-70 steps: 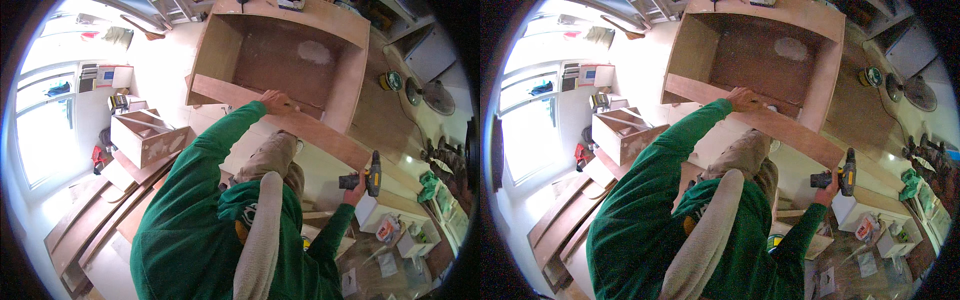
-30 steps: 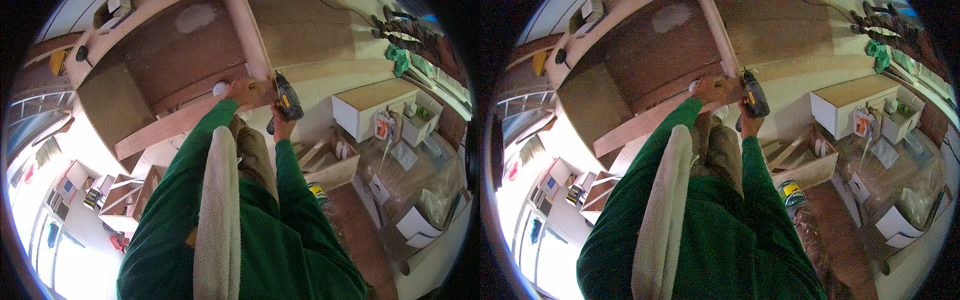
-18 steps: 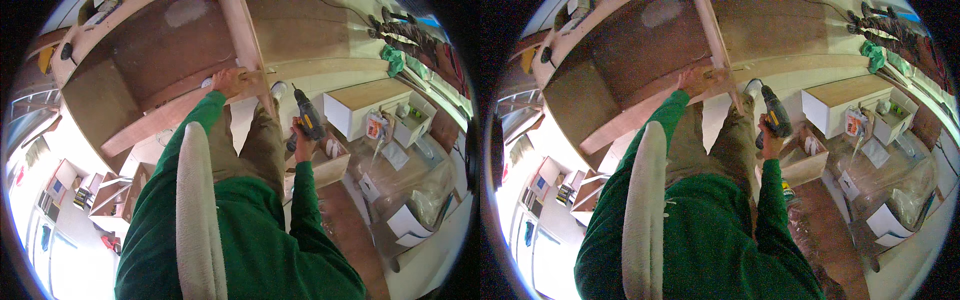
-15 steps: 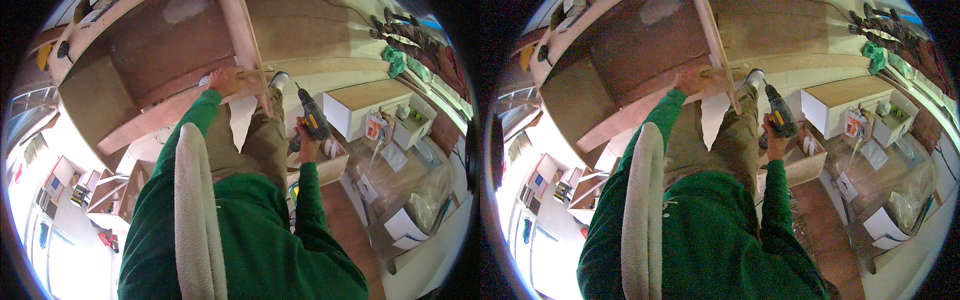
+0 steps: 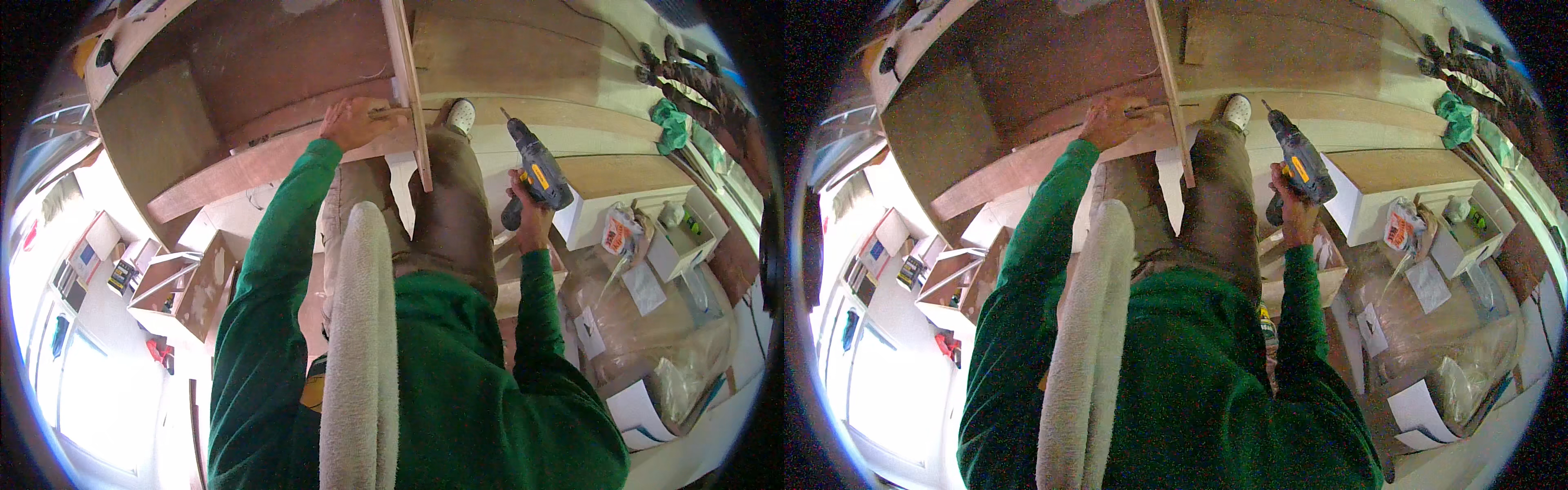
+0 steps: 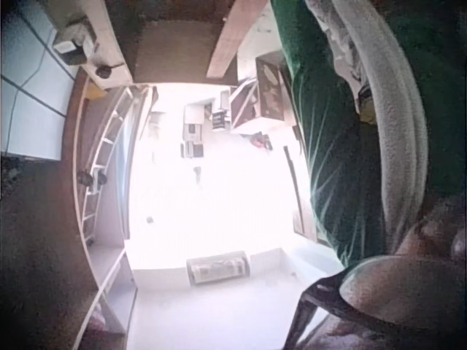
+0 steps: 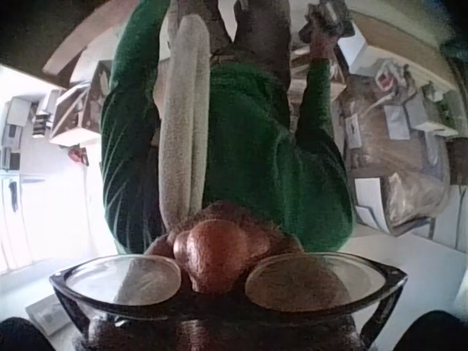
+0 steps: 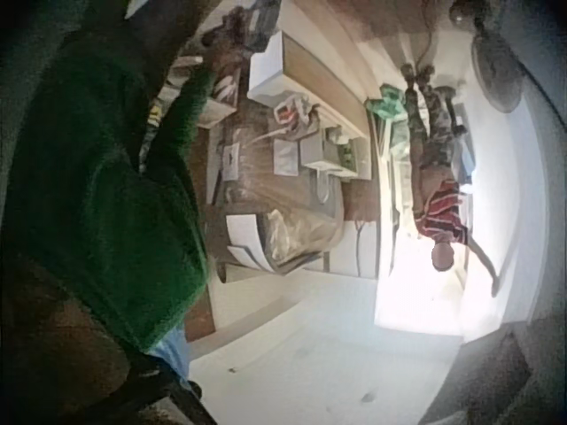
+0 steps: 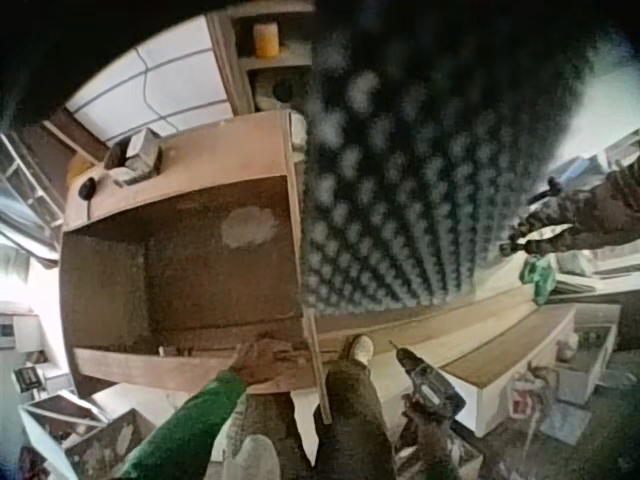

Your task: The person saws a wooden board with a handsaw, measures a wooden panel with a tape measure, and screws a wooden support beam into a cabinet frame using a power drill.

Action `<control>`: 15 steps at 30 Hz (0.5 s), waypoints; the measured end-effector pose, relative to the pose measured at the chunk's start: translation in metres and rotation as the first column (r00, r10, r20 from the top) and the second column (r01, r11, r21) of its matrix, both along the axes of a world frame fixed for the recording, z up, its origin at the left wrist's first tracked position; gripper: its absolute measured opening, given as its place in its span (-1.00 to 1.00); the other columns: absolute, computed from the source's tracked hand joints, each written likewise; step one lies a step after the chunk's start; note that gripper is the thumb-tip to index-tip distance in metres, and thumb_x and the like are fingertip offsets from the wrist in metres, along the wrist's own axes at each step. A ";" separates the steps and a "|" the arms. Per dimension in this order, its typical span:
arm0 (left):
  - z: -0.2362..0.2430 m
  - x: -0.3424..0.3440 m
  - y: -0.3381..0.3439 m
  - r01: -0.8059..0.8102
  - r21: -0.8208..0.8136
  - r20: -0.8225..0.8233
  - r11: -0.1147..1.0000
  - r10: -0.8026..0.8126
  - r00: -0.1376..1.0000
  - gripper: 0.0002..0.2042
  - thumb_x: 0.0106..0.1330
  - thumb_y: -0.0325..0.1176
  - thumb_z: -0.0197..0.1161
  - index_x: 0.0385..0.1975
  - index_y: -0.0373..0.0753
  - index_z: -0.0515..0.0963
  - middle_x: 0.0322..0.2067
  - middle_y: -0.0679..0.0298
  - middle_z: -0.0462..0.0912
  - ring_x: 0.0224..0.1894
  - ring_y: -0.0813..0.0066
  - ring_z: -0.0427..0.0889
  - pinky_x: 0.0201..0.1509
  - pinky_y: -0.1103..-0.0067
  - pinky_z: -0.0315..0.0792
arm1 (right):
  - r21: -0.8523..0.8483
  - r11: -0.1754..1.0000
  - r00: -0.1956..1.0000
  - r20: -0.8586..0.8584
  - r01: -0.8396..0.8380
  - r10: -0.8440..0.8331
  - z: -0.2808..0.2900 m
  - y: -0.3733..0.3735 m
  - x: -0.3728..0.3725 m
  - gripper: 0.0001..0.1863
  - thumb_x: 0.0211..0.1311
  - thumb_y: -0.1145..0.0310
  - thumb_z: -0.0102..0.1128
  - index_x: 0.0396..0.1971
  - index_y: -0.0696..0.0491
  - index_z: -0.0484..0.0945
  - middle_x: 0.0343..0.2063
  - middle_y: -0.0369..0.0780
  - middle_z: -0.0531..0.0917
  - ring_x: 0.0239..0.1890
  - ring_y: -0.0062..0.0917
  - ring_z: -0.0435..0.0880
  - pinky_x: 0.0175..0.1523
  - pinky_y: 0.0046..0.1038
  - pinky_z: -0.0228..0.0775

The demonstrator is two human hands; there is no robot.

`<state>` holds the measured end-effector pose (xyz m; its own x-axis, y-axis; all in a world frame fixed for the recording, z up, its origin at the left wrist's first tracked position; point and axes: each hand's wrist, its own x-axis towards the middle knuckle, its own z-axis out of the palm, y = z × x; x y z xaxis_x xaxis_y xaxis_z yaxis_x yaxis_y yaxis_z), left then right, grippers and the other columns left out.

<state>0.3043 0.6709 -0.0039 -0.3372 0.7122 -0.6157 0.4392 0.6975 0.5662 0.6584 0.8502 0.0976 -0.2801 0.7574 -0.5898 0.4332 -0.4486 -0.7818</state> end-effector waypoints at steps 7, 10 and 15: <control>0.014 -0.004 0.005 -0.011 -0.022 0.045 1.000 0.012 0.999 -0.41 0.22 0.31 0.41 0.05 0.00 0.78 -0.04 0.13 0.83 0.13 0.06 0.75 0.29 0.16 0.53 | -0.046 0.996 0.995 0.061 -0.071 0.074 0.009 0.024 -0.011 -0.68 0.33 0.40 0.50 0.03 0.10 0.68 -0.11 -0.27 0.76 -0.13 -0.55 0.74 -0.03 -0.40 0.64; 0.018 -0.005 0.009 -0.009 -0.046 0.075 0.999 0.013 0.997 -0.42 0.21 0.30 0.40 0.04 0.01 0.78 -0.04 0.15 0.83 0.12 0.04 0.75 0.29 0.15 0.53 | -0.059 0.990 0.989 0.069 -0.128 0.132 0.002 0.033 0.001 -0.67 0.31 0.41 0.52 0.02 0.12 0.69 -0.14 -0.26 0.76 -0.15 -0.54 0.75 -0.08 -0.40 0.70; -0.007 -0.002 -0.003 -0.018 0.061 -0.021 0.998 0.020 1.000 -0.48 0.21 0.26 0.42 -0.02 0.00 0.78 -0.03 0.10 0.81 0.07 0.01 0.76 0.22 0.16 0.57 | -0.077 0.990 0.991 0.045 -0.122 0.125 -0.003 0.034 0.001 -0.69 0.31 0.44 0.52 0.01 0.13 0.69 -0.17 -0.27 0.75 -0.19 -0.54 0.75 -0.11 -0.41 0.72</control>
<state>0.3024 0.6677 -0.0105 -0.3637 0.7415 -0.5637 0.4388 0.6702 0.5985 0.6597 0.8838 0.0944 -0.3382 0.6726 -0.6582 0.5260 -0.4449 -0.7249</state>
